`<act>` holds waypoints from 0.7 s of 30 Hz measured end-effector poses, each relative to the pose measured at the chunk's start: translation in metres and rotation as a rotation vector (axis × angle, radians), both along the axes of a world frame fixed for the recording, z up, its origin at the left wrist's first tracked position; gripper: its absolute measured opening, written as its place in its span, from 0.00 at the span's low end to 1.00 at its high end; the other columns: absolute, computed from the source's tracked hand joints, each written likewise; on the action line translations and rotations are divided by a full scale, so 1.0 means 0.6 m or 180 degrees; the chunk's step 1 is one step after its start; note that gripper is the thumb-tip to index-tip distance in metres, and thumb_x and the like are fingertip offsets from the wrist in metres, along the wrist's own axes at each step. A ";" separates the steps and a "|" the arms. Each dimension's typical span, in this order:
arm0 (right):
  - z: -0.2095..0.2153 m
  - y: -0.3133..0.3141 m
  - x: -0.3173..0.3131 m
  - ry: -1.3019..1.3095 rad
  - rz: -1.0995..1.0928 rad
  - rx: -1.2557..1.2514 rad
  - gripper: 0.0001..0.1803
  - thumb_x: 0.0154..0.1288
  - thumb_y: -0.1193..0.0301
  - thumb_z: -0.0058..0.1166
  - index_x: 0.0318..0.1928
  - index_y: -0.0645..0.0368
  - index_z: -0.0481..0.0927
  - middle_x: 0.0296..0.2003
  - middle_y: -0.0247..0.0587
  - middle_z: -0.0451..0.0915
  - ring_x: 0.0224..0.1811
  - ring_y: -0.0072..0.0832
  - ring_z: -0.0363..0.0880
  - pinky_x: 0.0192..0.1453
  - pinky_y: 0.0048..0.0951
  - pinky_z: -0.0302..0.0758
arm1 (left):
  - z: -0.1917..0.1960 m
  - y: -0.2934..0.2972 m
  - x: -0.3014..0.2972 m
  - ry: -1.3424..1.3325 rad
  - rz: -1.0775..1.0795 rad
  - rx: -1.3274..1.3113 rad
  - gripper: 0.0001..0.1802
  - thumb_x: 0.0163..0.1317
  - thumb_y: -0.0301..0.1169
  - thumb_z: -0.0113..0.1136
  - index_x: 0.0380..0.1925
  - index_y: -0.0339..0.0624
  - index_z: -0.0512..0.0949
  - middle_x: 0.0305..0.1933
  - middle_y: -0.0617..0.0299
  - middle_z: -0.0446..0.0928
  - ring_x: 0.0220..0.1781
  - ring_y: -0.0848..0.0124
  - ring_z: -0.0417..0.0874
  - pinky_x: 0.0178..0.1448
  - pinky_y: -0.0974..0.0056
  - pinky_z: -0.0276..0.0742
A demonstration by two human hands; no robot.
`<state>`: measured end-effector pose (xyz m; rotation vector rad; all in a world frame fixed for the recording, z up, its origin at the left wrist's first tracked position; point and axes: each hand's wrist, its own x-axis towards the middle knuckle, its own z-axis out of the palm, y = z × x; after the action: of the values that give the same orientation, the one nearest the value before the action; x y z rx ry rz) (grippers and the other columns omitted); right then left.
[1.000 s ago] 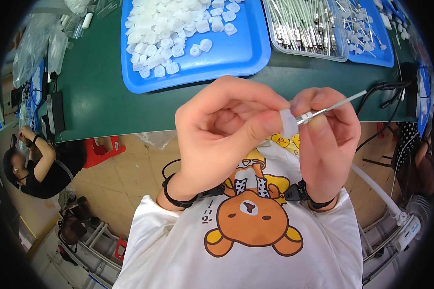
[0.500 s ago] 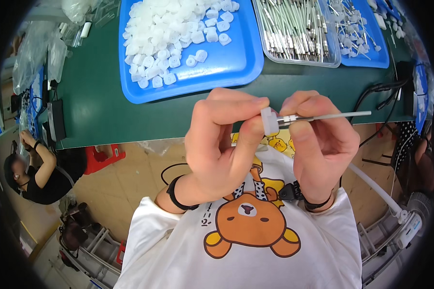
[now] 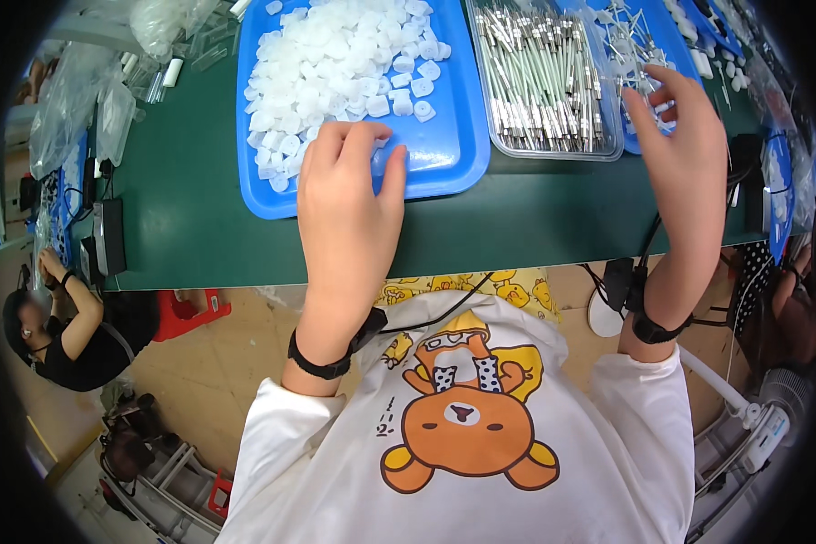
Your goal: Assembling small white plastic caps and metal pins onto electronic components at a factory workbench.
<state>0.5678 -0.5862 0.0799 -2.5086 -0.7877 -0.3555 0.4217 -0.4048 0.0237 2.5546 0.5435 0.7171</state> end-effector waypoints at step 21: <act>-0.005 0.067 -0.054 0.1743 0.1183 0.1819 0.06 0.51 0.77 0.47 0.32 0.66 0.70 0.24 0.36 0.73 0.27 0.17 0.71 0.31 0.15 0.66 | 0.033 -0.009 -0.007 -0.0967 -0.0556 -0.2989 0.12 0.46 0.19 0.54 0.33 0.35 0.68 0.33 0.59 0.71 0.33 0.75 0.72 0.36 0.74 0.67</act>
<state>0.5352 -0.5463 0.0768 -1.7511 -0.7644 0.2092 0.4175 -0.4102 0.0438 1.5651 0.4080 0.5780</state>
